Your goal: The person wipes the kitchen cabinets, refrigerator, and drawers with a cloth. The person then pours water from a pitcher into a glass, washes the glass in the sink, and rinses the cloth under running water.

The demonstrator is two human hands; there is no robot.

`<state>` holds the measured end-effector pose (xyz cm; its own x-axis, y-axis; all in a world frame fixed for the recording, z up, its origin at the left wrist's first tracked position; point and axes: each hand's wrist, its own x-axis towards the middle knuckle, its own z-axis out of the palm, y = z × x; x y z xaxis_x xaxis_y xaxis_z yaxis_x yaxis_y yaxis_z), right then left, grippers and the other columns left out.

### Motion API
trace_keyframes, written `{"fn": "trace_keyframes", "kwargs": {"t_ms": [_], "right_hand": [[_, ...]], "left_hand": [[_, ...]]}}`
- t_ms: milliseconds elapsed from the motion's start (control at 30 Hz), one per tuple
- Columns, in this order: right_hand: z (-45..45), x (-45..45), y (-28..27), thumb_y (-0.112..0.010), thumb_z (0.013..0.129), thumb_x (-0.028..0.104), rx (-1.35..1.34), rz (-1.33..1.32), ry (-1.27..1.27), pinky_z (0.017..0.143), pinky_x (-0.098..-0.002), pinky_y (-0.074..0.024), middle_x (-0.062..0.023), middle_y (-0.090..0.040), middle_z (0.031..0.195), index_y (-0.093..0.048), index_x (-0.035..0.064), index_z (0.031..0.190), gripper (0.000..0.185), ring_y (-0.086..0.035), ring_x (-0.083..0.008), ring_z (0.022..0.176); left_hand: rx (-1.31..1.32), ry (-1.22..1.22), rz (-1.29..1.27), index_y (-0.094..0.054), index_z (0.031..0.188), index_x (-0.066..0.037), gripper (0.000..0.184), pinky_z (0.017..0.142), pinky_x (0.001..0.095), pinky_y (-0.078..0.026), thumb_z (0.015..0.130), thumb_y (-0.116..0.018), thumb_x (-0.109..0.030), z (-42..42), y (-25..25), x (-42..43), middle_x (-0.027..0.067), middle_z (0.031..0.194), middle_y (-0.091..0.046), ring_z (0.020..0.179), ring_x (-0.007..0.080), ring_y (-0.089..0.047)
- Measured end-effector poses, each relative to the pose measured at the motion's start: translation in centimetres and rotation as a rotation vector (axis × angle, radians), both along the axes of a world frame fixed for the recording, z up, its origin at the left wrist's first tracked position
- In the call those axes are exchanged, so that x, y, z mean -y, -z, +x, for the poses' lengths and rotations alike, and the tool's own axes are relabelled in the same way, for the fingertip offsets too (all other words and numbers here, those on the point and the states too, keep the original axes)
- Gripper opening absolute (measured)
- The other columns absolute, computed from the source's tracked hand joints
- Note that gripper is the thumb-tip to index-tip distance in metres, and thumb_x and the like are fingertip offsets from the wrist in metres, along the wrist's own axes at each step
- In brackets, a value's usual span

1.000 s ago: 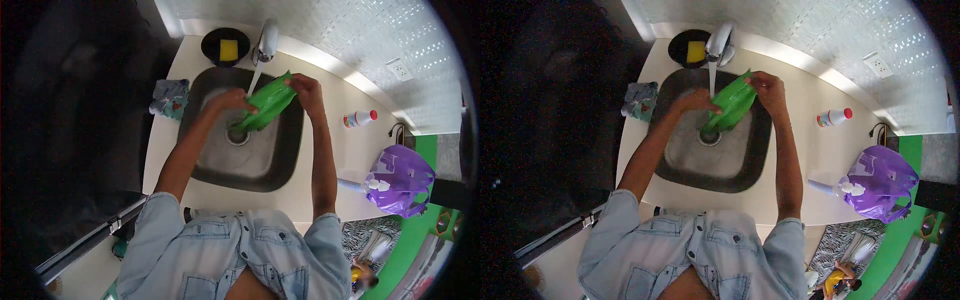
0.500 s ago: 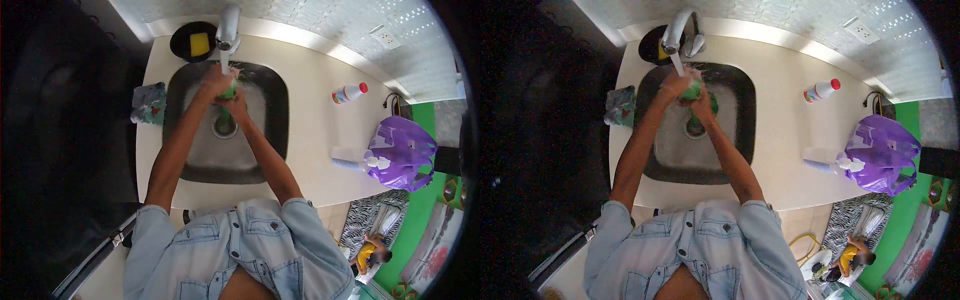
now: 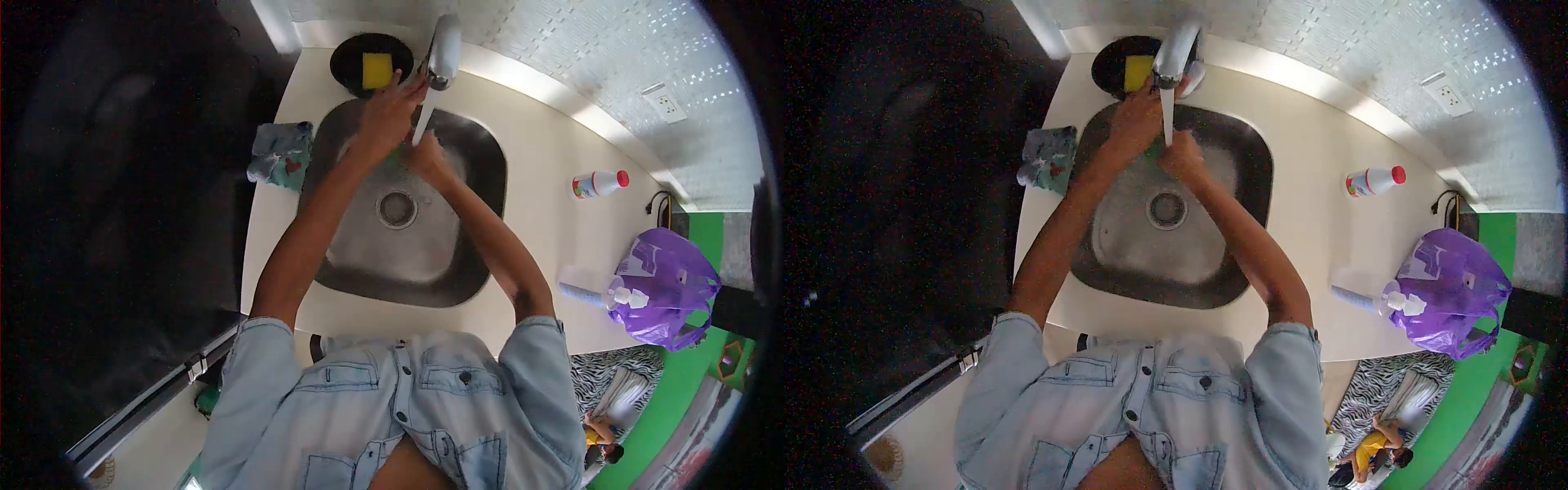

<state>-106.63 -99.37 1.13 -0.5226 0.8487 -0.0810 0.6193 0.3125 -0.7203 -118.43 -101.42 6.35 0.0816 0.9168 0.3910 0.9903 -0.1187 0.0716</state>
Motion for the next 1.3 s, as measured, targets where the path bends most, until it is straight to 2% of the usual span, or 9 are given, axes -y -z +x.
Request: {"fn": "trace_keyframes", "kwargs": {"t_ms": [267, 333, 433, 700, 833, 900, 967, 1033, 1300], "right_hand": [[3.0, -2.5, -1.9, -0.071, 0.059, 0.012, -0.014, -0.038, -0.198, 0.076, -0.0333, -0.0475, -0.0140, -0.062, 0.094, -0.053, 0.0042, 0.107, 0.052, -0.060, -0.0247, 0.088], [3.3, -1.4, -4.5, -0.069, 0.059, 0.007, 0.079, -0.121, -0.215, 0.075, -0.0303, -0.0476, -0.0115, -0.063, 0.092, -0.052, 0.0037, 0.107, 0.051, -0.061, -0.0198, 0.083], [3.5, 0.5, -3.3, -0.063, 0.065, 0.001, -0.422, -0.144, -0.177, 0.075, -0.0273, -0.0464, -0.0065, -0.060, 0.095, -0.050, 0.0054, 0.110, 0.048, -0.057, -0.0138, 0.087], [6.5, 11.0, -1.6, -0.056, 0.083, 0.023, -1.357, -1.410, 0.205, 0.082, -0.0321, -0.0447, -0.0067, -0.048, 0.115, -0.043, 0.0076, 0.114, 0.038, -0.052, -0.0187, 0.100], [6.5, 9.4, 2.1, -0.058, 0.081, 0.036, -1.233, -0.644, 0.127, 0.082, -0.0399, -0.0451, -0.0114, -0.051, 0.110, -0.046, 0.0074, 0.111, 0.044, -0.054, -0.0250, 0.096], [4.3, 7.3, 5.6, -0.059, 0.078, 0.041, -0.990, -0.013, 0.076, 0.081, -0.0441, -0.0452, -0.0141, -0.054, 0.106, -0.048, 0.0074, 0.108, 0.047, -0.055, -0.0286, 0.093], [2.7, 5.0, 5.9, -0.058, 0.078, 0.045, -1.184, -0.264, 0.102, 0.079, -0.0424, -0.0459, -0.0121, -0.056, 0.100, -0.048, 0.0072, 0.110, 0.050, -0.056, -0.0264, 0.089], [2.2, 2.6, 3.7, -0.054, 0.081, 0.046, -1.701, -1.454, 0.164, 0.076, -0.0348, -0.0474, -0.0055, -0.057, 0.093, -0.044, 0.0068, 0.117, 0.055, -0.056, -0.0186, 0.086], [3.3, 3.0, -6.0, -0.065, 0.073, 0.031, -1.081, -0.662, -0.038, 0.060, -0.0332, -0.0480, -0.0060, -0.058, 0.072, -0.062, 0.0052, 0.076, 0.026, -0.056, -0.0156, 0.063]], "left_hand": [[0.012, -0.056, 0.023, -0.031, 0.133, -0.018, 0.053, 0.099, 0.0489, -0.026, 0.084, -0.049, -0.023, 0.7, 6.3, 2.6, 0.0012, 0.139, -0.030, 0.125, 0.0306, -0.028], [1.654, -0.029, -0.119, -0.032, 0.132, -0.016, 0.053, 0.098, 0.0467, -0.028, 0.087, -0.046, -0.040, 3.1, 6.0, 6.0, 0.0057, 0.137, -0.032, 0.124, 0.0260, -0.030], [2.454, -0.263, -0.088, -0.040, 0.118, -0.013, 0.045, 0.091, 0.0438, -0.033, 0.082, -0.053, -0.038, 4.9, 6.4, 6.9, 0.0056, 0.120, -0.041, 0.111, 0.0240, -0.038], [1.613, -0.343, -0.280, -0.056, 0.083, -0.008, 0.027, 0.076, 0.0366, -0.044, 0.069, -0.070, -0.025, 4.2, 2.9, 5.9, 0.0045, 0.083, -0.058, 0.085, 0.0196, -0.055], [0.633, 0.290, 0.174, -0.053, 0.082, -0.007, 0.020, 0.077, 0.0333, -0.042, 0.069, -0.068, -0.011, 7.0, 2.9, 8.2, 0.0024, 0.080, -0.059, 0.085, 0.0190, -0.056], [0.989, 0.367, 0.084, -0.052, 0.080, -0.008, 0.018, 0.087, 0.0339, -0.039, 0.074, -0.066, -0.019, 7.6, 1.7, 8.0, 0.0002, 0.077, -0.057, 0.086, 0.0171, -0.055], [1.405, 0.332, 0.080, -0.052, 0.082, -0.010, 0.017, 0.089, 0.0343, -0.038, 0.078, -0.063, -0.023, 7.5, 1.1, 7.8, -0.0009, 0.076, -0.056, 0.085, 0.0172, -0.055], [1.880, 0.253, 0.149, -0.053, 0.087, -0.012, 0.015, 0.084, 0.0341, -0.041, 0.081, -0.060, -0.024, 7.0, 1.2, 7.1, -0.0007, 0.077, -0.056, 0.083, 0.0186, -0.056], [2.611, -0.117, -0.431, -0.054, 0.085, -0.013, 0.016, 0.064, 0.0295, -0.047, 0.086, -0.052, -0.028, 1.4, 2.5, 4.4, -0.0022, 0.067, -0.048, 0.068, 0.0154, -0.054]]}}
